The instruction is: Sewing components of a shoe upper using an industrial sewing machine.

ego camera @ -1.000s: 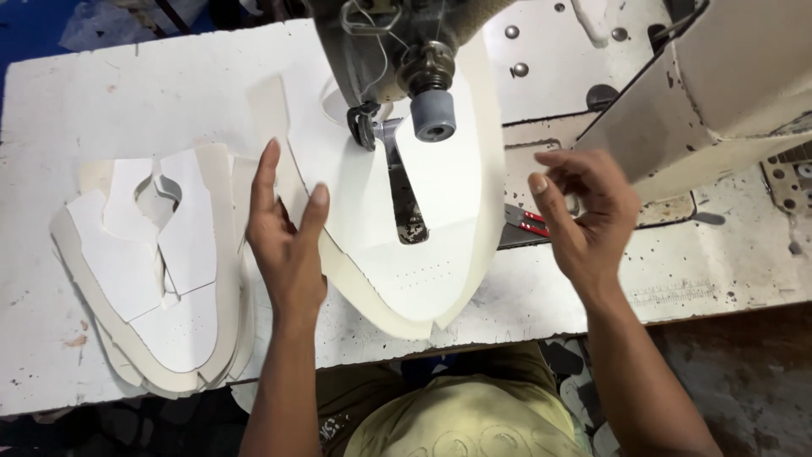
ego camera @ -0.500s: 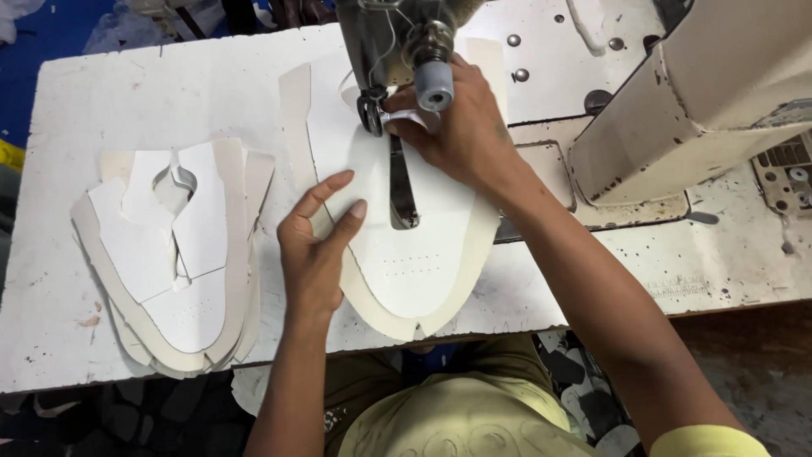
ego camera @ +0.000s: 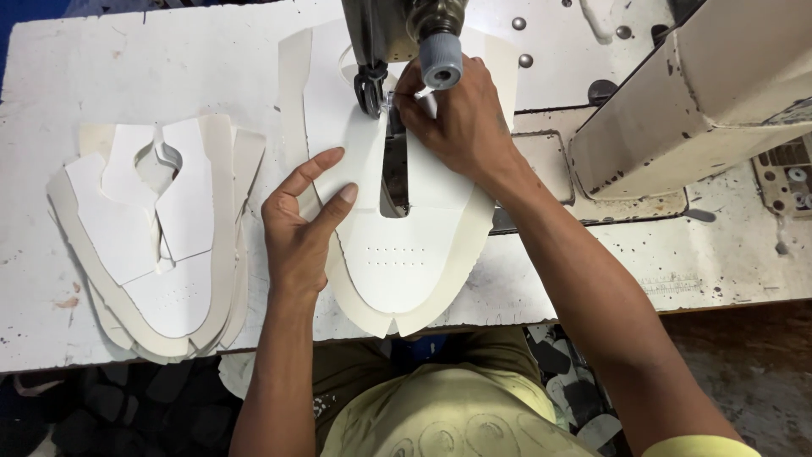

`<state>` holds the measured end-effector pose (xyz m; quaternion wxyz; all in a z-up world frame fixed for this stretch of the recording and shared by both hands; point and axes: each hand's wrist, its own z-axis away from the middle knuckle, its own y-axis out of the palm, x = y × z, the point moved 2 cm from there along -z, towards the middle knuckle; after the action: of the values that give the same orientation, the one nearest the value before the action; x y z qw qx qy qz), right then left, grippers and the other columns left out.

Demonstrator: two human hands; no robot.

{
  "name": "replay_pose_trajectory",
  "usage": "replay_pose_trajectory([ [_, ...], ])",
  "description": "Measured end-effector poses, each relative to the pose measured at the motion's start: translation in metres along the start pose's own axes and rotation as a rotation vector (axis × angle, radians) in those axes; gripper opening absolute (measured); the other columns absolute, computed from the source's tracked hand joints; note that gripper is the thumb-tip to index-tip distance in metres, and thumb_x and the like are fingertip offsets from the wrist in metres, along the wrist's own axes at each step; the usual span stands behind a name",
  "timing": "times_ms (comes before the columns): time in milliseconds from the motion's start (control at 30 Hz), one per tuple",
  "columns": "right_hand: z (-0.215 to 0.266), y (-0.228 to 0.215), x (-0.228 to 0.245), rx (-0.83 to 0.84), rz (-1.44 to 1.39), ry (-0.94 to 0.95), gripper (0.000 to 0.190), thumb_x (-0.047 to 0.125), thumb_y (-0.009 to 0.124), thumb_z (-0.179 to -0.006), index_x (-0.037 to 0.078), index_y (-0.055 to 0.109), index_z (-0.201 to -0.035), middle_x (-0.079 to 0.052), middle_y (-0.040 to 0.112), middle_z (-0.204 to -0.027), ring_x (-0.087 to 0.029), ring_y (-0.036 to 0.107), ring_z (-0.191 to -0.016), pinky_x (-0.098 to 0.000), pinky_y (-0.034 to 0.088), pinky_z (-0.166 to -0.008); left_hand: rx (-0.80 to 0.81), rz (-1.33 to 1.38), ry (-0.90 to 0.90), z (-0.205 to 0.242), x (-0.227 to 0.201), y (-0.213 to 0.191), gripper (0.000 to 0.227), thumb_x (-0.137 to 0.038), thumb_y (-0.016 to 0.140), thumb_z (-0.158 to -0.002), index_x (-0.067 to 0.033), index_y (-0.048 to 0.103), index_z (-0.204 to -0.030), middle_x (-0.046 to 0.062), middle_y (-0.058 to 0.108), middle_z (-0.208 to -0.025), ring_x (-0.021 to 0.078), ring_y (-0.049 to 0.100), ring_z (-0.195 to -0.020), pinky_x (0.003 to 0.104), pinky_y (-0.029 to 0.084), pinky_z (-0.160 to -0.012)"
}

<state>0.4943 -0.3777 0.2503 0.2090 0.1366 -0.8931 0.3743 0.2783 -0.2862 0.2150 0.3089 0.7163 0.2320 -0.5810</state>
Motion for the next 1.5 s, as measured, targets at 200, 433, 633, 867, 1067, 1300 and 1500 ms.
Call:
replay_pose_trajectory([
  [200,-0.005,0.0,-0.007,-0.001,-0.022,-0.034,0.011,-0.003,0.076,-0.085,0.001,0.069,-0.093,-0.011,0.073,-0.086,-0.023,0.074,-0.075,-0.0348,0.061,-0.07,-0.019,0.006,0.015,0.0,0.001,0.005,0.045,-0.002,0.079,-0.087,0.0023,0.066,-0.13,0.013,0.072,-0.125,0.0155,0.068,-0.113,0.03,0.057,-0.102],
  [433,-0.011,0.001,-0.014,0.012,0.013,-0.063,0.011,-0.001,0.08,-0.085,0.003,0.071,-0.092,-0.012,0.073,-0.086,-0.026,0.072,-0.074,-0.0381,0.059,-0.07,-0.057,0.056,0.022,-0.001,0.006,0.009,0.048,0.0,0.078,-0.087,0.0043,0.063,-0.133,0.015,0.069,-0.129,0.0156,0.068,-0.111,0.029,0.058,-0.099],
  [633,-0.016,-0.001,-0.021,0.021,-0.032,-0.058,0.015,0.003,0.082,-0.086,0.0,0.07,-0.095,-0.013,0.073,-0.09,-0.027,0.073,-0.079,-0.0378,0.06,-0.072,-0.087,-0.024,0.076,-0.002,0.004,0.016,0.048,-0.002,0.078,-0.088,0.0041,0.063,-0.133,0.016,0.069,-0.132,0.0159,0.067,-0.117,0.03,0.056,-0.105],
  [867,-0.006,-0.017,-0.01,-0.044,0.054,-0.053,0.012,0.004,0.084,-0.088,0.001,0.074,-0.093,-0.018,0.073,-0.102,-0.031,0.069,-0.094,-0.0424,0.057,-0.083,-0.113,0.005,0.036,-0.009,0.002,0.021,0.047,-0.002,0.078,-0.087,0.0028,0.064,-0.131,0.015,0.071,-0.127,0.0164,0.07,-0.111,0.03,0.059,-0.101],
  [1067,0.112,-0.064,-0.033,-0.315,0.078,0.297,0.008,0.006,0.08,-0.098,0.004,0.075,-0.104,-0.01,0.074,-0.104,-0.022,0.071,-0.096,-0.0369,0.058,-0.085,-0.112,0.017,0.036,-0.018,0.007,0.021,0.047,-0.002,0.078,-0.086,0.0029,0.064,-0.13,0.017,0.071,-0.126,0.0174,0.07,-0.109,0.03,0.06,-0.098],
  [1300,0.233,-0.066,-0.04,-0.25,0.219,0.465,0.018,0.009,0.079,-0.095,0.002,0.073,-0.11,-0.013,0.073,-0.103,-0.021,0.072,-0.093,-0.0332,0.06,-0.08,-0.091,0.019,0.1,-0.027,0.011,0.02,0.045,0.0,0.079,-0.088,0.0034,0.064,-0.13,0.017,0.068,-0.133,0.0173,0.068,-0.119,0.029,0.059,-0.106],
  [1500,0.166,-0.059,-0.024,-0.184,-0.08,0.548,0.029,0.017,0.075,-0.096,0.005,0.07,-0.121,-0.011,0.077,-0.097,-0.017,0.076,-0.086,-0.0302,0.064,-0.072,-0.134,-0.002,0.103,-0.032,0.007,0.026,0.045,0.0,0.078,-0.088,0.0035,0.064,-0.13,0.015,0.069,-0.132,0.0171,0.069,-0.116,0.03,0.06,-0.104],
])
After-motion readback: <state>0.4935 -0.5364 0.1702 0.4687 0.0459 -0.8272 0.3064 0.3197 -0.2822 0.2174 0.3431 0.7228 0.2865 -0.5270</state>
